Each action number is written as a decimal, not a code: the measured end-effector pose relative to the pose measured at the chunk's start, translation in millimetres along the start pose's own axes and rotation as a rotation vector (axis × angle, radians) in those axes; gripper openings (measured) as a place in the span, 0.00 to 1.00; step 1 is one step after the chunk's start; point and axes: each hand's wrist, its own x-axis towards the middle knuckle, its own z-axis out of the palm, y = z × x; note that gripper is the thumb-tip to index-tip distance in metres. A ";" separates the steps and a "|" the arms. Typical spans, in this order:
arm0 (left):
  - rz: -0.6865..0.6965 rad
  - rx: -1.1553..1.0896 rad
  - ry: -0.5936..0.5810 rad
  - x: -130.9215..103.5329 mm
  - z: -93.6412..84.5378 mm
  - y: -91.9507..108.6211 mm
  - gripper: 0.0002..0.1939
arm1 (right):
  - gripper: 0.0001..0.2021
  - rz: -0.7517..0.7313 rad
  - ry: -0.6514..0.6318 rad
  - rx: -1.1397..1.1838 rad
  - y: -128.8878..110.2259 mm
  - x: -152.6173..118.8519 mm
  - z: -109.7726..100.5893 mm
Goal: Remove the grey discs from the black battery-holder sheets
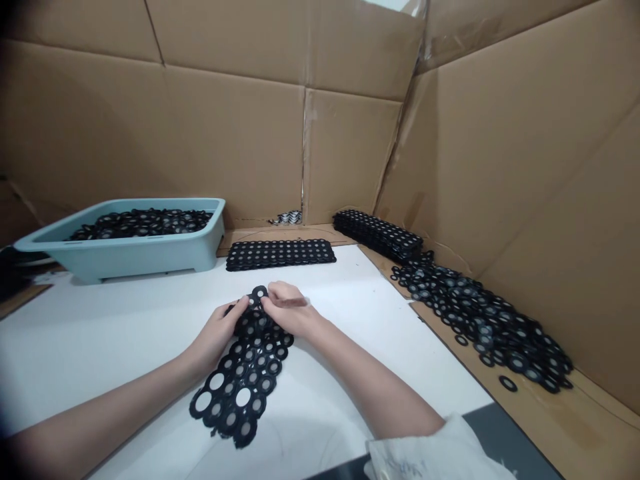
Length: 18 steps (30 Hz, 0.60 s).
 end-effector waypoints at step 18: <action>0.154 0.144 0.082 3.1 -2.9 -4.2 0.14 | 0.13 0.144 0.059 0.372 -1.6 -1.7 5.5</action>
